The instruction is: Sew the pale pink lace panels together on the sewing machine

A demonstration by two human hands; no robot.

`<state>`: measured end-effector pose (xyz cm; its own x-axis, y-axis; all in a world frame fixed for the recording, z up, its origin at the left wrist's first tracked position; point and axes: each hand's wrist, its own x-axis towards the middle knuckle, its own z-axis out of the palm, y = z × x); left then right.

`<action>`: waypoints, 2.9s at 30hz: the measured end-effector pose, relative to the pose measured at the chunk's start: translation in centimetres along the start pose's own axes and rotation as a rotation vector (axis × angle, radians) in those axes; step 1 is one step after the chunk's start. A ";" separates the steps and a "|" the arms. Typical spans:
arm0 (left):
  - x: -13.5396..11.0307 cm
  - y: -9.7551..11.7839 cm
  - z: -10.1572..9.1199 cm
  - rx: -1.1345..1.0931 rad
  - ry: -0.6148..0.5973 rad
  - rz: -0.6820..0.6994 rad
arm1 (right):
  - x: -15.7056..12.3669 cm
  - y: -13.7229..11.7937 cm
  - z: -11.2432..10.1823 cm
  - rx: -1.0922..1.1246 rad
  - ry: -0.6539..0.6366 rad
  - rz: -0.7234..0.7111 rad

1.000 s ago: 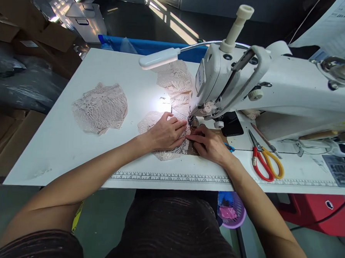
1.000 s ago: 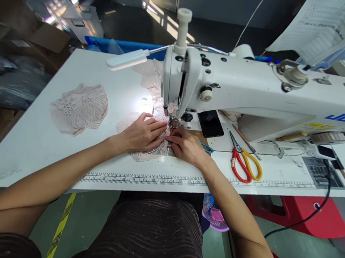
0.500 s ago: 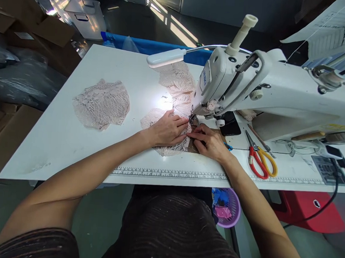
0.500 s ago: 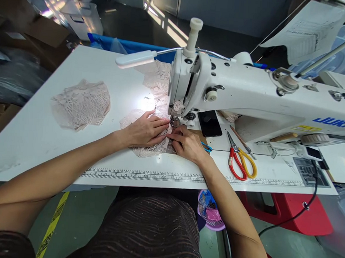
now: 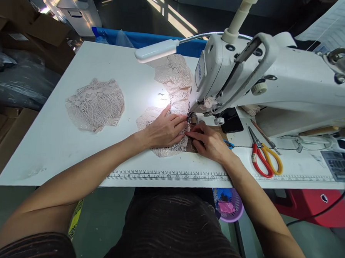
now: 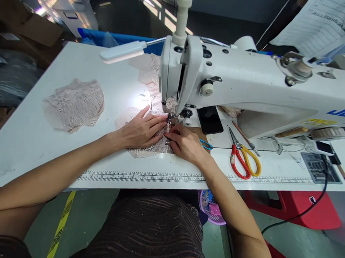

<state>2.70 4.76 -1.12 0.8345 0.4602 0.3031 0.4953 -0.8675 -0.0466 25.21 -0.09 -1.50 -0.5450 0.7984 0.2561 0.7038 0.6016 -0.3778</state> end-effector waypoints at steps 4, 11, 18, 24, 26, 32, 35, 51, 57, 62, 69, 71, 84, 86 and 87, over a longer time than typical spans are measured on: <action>-0.1 -0.2 0.3 -0.003 0.062 0.059 | 0.0 -0.1 0.0 -0.009 -0.023 0.008; 0.1 -0.3 0.1 -0.030 0.044 0.062 | 0.1 -0.1 0.1 -0.034 -0.014 -0.001; 0.1 -0.4 0.0 -0.075 0.035 0.020 | 0.1 -0.2 0.1 -0.074 -0.015 -0.007; 0.1 -0.4 -0.1 -0.067 -0.020 0.001 | 0.4 -0.5 -0.1 -0.140 -0.030 0.002; 0.1 -0.3 -0.1 -0.057 -0.040 -0.023 | 0.5 -0.7 -0.1 -0.156 -0.035 0.019; 0.5 0.0 0.2 -0.042 -0.035 -0.078 | 0.9 -1.2 0.2 -0.234 -0.066 0.102; 0.7 0.1 0.3 -0.043 -0.027 -0.101 | 1.0 -1.3 0.3 -0.269 -0.045 0.111; 1.0 -0.3 1.1 -0.044 0.070 -0.191 | 0.7 0.3 0.0 -0.001 0.106 0.213; 0.6 -1.4 0.3 -0.050 0.232 -0.006 | 0.4 1.8 -1.2 0.144 0.373 0.289; 0.5 -0.5 -0.3 -0.205 0.160 0.149 | 0.7 1.6 -1.1 0.166 0.398 0.258; 0.6 0.1 0.4 -0.204 0.169 0.106 | 0.7 1.5 -0.2 0.164 0.394 0.241; 0.7 0.2 0.5 -0.223 0.214 0.081 | 0.7 1.6 0.0 0.143 0.392 0.235; 0.5 0.1 0.5 -0.308 0.306 0.031 | 0.4 1.4 0.1 0.088 0.331 0.251; 0.5 0.2 0.7 -0.294 0.281 0.047 | 0.4 1.3 0.2 0.094 0.291 0.244; 0.5 0.2 0.8 -0.284 0.273 0.053 | 0.3 1.3 0.3 0.095 0.264 0.239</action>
<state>3.43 4.96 -1.79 0.7431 0.3794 0.5512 0.3349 -0.9240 0.1846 25.78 0.95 -2.14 -0.2249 0.9026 0.3670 0.7446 0.4022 -0.5328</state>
